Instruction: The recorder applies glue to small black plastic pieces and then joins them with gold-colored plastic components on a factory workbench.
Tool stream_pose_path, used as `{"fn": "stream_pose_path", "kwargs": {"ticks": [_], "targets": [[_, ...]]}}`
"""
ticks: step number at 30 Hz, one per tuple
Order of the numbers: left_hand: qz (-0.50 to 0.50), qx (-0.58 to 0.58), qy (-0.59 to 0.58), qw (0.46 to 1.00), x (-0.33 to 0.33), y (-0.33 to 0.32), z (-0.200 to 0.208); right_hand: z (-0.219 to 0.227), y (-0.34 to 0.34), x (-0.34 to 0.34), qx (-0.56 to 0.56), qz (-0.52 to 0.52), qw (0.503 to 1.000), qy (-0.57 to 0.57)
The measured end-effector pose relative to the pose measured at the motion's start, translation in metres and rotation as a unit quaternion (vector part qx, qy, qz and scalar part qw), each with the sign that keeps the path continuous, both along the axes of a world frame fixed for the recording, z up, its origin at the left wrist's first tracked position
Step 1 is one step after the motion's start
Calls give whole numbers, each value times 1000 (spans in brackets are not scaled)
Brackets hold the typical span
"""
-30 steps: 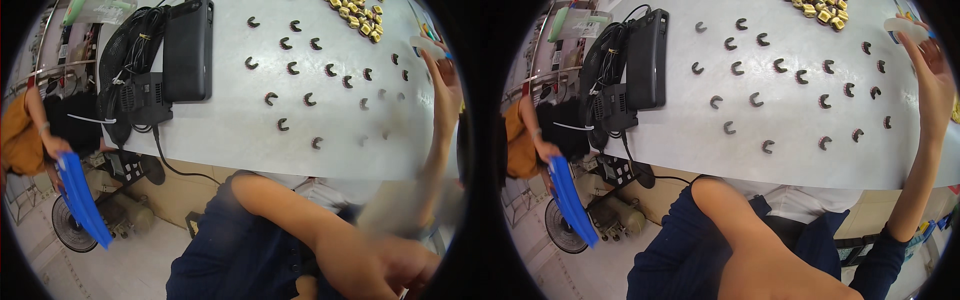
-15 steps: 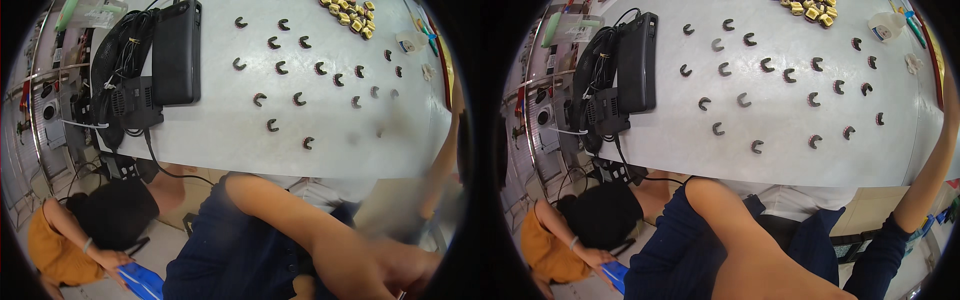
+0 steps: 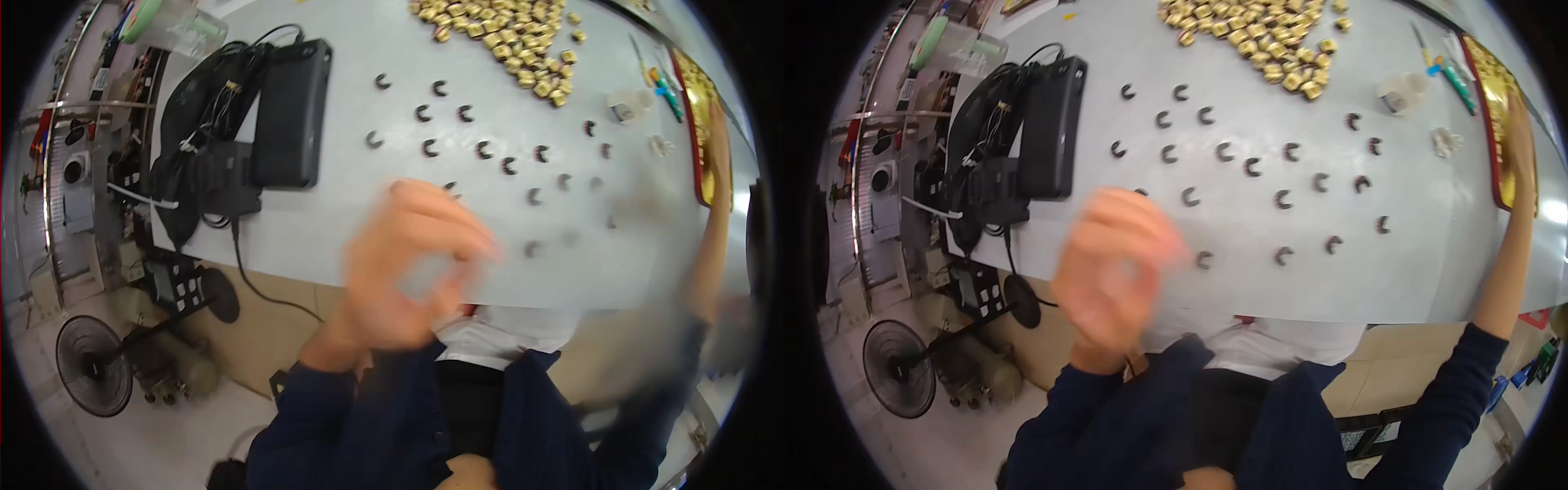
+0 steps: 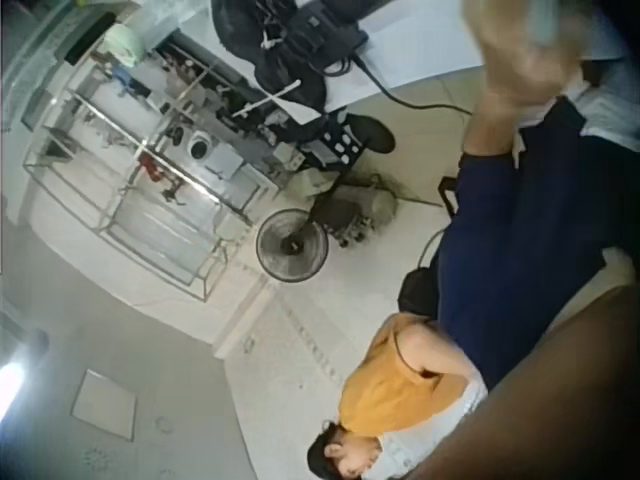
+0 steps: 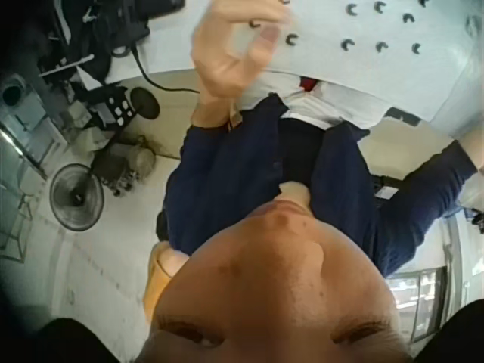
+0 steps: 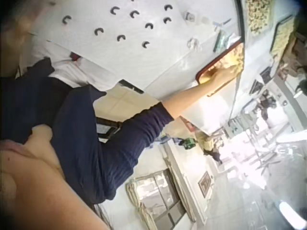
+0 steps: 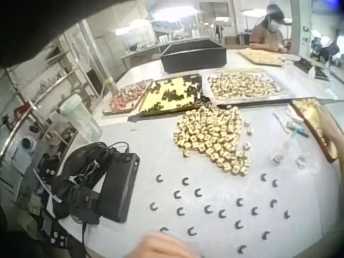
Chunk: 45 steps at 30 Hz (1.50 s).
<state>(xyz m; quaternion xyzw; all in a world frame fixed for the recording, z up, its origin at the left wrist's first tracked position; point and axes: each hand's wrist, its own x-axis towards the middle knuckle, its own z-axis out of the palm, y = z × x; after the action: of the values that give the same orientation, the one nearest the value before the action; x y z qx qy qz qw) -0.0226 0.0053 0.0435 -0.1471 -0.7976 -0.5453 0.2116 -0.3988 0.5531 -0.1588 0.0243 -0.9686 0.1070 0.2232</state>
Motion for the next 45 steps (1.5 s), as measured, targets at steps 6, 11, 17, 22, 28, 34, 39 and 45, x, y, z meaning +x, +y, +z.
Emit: {"fn": "stream_pose_path", "kwargs": {"ticks": [6, 11, 17, 22, 28, 34, 39, 45], "targets": [[96, -242, -66, 963, -1, -59, -20, 150, -25, 71, 163, 170, 972, -28], [136, -257, -107, 951, 10, -64, -26, 177, -105, 131, -61, 126, 971, -194], [103, -240, -105, 959, 5, -62, -28, 204, -38, 218, -36, 99, 978, -182], [98, -224, -121, 962, 4, -60, -28, 207, -43, 236, -64, 26, 960, -272], [85, -228, -122, 962, 6, -64, -34, 186, -83, 196, -50, 125, 958, -253], [92, -232, -108, 962, 5, -61, -32, 172, -90, 148, -23, 174, 974, -146], [99, -233, -105, 962, 5, -61, -31, 156, -100, 110, -58, 236, 966, -94], [92, -218, -107, 966, 0, -62, -29, 147, -95, 89, -4, 211, 977, 14]]}}
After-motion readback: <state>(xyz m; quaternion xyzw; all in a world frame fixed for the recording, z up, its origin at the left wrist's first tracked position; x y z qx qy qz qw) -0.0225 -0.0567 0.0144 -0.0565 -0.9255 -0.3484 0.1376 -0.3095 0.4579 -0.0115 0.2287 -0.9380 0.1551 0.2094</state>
